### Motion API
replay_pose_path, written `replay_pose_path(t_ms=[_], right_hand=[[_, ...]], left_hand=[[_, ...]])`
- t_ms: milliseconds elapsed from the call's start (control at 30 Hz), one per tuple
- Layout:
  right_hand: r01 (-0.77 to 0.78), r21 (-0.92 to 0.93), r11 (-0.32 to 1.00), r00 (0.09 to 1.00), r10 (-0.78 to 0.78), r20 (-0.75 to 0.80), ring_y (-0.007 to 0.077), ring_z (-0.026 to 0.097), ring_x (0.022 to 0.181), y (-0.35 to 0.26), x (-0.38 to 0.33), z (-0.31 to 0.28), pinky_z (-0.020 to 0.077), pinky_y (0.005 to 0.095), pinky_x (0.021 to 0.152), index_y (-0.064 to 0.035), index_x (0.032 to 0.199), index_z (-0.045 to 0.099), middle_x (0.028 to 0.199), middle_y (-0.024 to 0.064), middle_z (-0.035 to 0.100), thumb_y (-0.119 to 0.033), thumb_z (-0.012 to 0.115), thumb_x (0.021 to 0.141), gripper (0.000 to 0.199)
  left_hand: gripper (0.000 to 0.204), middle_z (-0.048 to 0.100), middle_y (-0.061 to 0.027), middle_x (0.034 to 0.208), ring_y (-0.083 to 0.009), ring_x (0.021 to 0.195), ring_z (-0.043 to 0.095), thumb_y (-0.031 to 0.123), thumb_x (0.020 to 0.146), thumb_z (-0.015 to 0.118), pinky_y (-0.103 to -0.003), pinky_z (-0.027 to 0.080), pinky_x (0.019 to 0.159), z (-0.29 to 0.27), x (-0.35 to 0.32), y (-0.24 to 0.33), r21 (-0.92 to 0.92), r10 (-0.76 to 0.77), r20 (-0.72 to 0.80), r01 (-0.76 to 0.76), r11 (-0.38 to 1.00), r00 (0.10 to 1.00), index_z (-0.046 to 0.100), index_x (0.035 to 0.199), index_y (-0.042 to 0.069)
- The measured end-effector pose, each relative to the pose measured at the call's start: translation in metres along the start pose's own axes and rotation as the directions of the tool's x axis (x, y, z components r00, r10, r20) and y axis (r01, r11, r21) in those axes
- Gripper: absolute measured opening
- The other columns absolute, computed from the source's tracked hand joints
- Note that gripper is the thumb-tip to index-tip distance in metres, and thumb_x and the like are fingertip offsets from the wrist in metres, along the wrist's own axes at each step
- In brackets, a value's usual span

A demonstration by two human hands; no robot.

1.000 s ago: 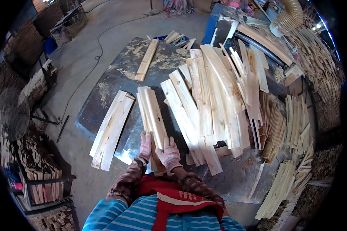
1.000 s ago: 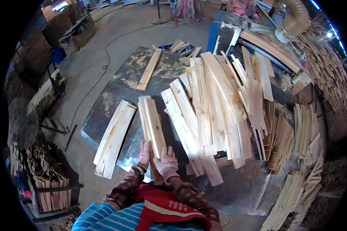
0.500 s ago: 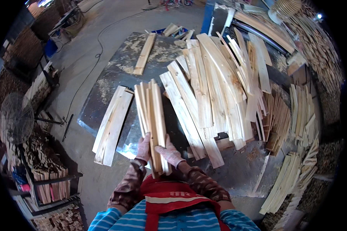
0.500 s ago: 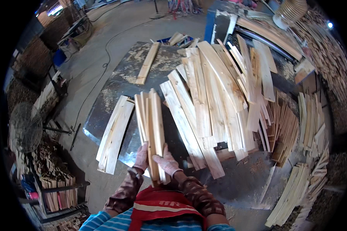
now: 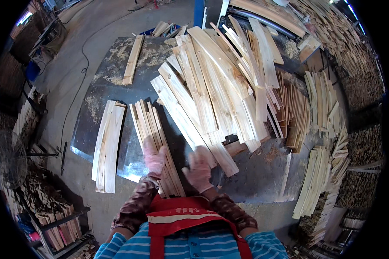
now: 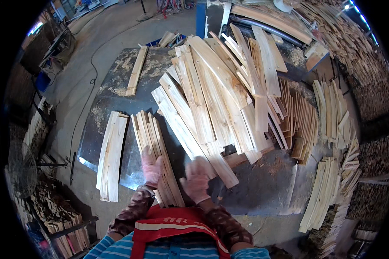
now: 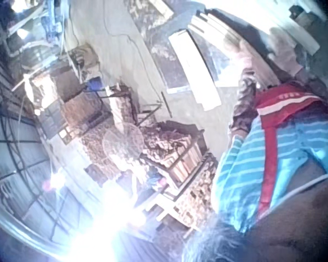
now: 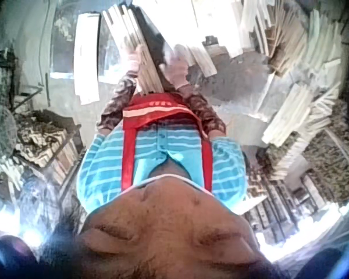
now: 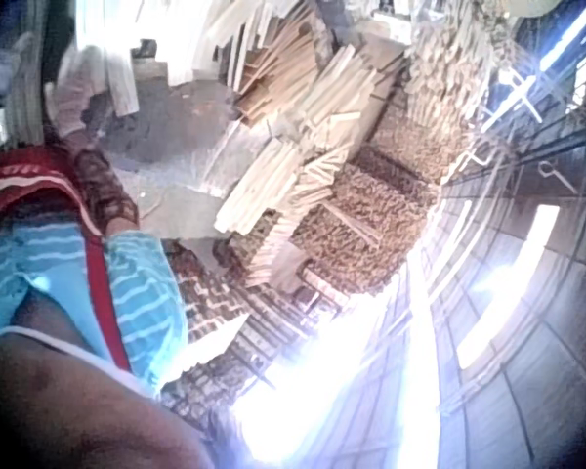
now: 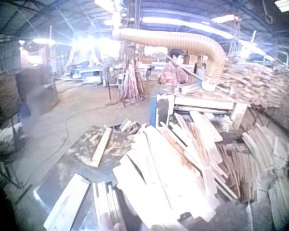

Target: The person sorts and stacks wooden planks on a metal table in a workshop. They pick up planks from a pile, inspect them, and arrange them into neat stacks, occasionally moving the stacks to different locations on the table.

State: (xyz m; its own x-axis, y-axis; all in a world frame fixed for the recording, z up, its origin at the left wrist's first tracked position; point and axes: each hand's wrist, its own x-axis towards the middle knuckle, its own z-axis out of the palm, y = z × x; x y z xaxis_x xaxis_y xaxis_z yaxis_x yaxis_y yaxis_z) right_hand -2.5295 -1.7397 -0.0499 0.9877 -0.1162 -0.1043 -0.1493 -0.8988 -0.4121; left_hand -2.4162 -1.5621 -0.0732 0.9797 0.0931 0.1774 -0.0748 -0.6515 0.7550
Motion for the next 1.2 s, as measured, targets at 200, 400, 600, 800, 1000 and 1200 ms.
replay_pose_path(t_ms=[200, 400, 600, 800, 1000, 1200], right_hand=[[-0.325, -0.230, 0.917, 0.943, 0.296, -0.151, 0.0431, 0.045, 0.138, 0.094, -0.010, -0.032, 0.0327, 0.0589, 0.115, -0.0153, 0.155, 0.039, 0.154, 0.0230, 0.043, -0.046, 0.066, 0.088, 0.078], [-0.401, 0.495, 0.771, 0.916, 0.325, 0.234, 0.0217, 0.066, 0.100, 0.137, 0.004, -0.016, 0.0540, 0.0368, 0.086, -0.0094, 0.135, 0.062, 0.116, 0.0090, 0.069, -0.029, 0.072, 0.091, 0.050], [-0.488, 0.809, -0.328, 0.795, 0.217, 0.567, 0.0147, 0.064, 0.094, 0.068, -0.025, -0.035, 0.0520, 0.0311, 0.084, 0.0015, 0.131, 0.061, 0.105, 0.0021, 0.068, -0.023, 0.070, 0.095, 0.044], [-0.604, 0.168, -0.779, 0.797, -0.592, 0.123, 0.0228, 0.063, 0.104, 0.027, -0.036, -0.012, 0.0502, 0.0376, 0.098, 0.0020, 0.151, 0.036, 0.117, 0.0116, 0.061, -0.042, 0.066, 0.096, 0.076], [-0.426, 0.425, -0.799, 0.879, -0.253, 0.405, 0.0323, 0.066, 0.105, 0.015, -0.010, -0.032, 0.0548, 0.0417, 0.097, 0.0040, 0.149, 0.041, 0.125, 0.0231, 0.062, -0.052, 0.060, 0.097, 0.078], [-0.533, 0.737, -0.416, 0.840, -0.158, 0.519, 0.0214, 0.069, 0.098, 0.010, 0.009, -0.069, 0.0574, 0.0328, 0.084, -0.0049, 0.143, 0.055, 0.117, 0.0149, 0.069, -0.035, 0.062, 0.100, 0.053]], left_hand=[[0.045, 0.063, -0.0114, 0.122, -0.0262, 0.113, 0.061, 0.017, 0.090, 0.074, -0.038, 0.048, 0.098, 0.078, 0.034, 0.070, -0.430, -0.264, 0.763, 0.768, 0.474, 0.590, 0.051, 0.124, 0.002], [0.019, 0.070, -0.0054, 0.085, -0.0199, 0.067, 0.064, 0.016, 0.089, 0.075, -0.033, 0.054, 0.063, 0.142, 0.053, 0.019, -0.401, -0.493, 0.577, 0.751, 0.524, 0.652, 0.070, 0.098, 0.001], [0.014, 0.073, 0.0016, 0.091, -0.0118, 0.074, 0.066, 0.009, 0.100, 0.060, -0.031, 0.054, 0.062, 0.005, 0.105, -0.045, 0.195, 0.428, 0.434, -0.546, 0.815, 0.793, 0.072, 0.107, 0.005], [0.036, 0.073, -0.0167, 0.094, -0.0320, 0.083, 0.069, 0.035, 0.088, 0.070, -0.044, 0.055, 0.080, -0.143, 0.119, -0.144, 0.335, -0.461, 0.264, 0.367, 0.868, 0.847, 0.072, 0.108, 0.005], [0.047, 0.071, -0.0257, 0.110, -0.0428, 0.110, 0.066, 0.043, 0.091, 0.063, -0.050, 0.053, 0.092, -0.173, 0.079, -0.206, 0.551, -0.536, 0.066, 0.418, 0.722, 0.841, 0.070, 0.118, 0.005], [0.074, 0.055, -0.0232, 0.138, -0.0403, 0.121, 0.058, 0.038, 0.087, 0.075, -0.050, 0.053, 0.087, -0.099, 0.076, -0.124, 0.409, -0.150, -0.177, 0.211, 0.888, 0.973, 0.044, 0.147, 0.007]])
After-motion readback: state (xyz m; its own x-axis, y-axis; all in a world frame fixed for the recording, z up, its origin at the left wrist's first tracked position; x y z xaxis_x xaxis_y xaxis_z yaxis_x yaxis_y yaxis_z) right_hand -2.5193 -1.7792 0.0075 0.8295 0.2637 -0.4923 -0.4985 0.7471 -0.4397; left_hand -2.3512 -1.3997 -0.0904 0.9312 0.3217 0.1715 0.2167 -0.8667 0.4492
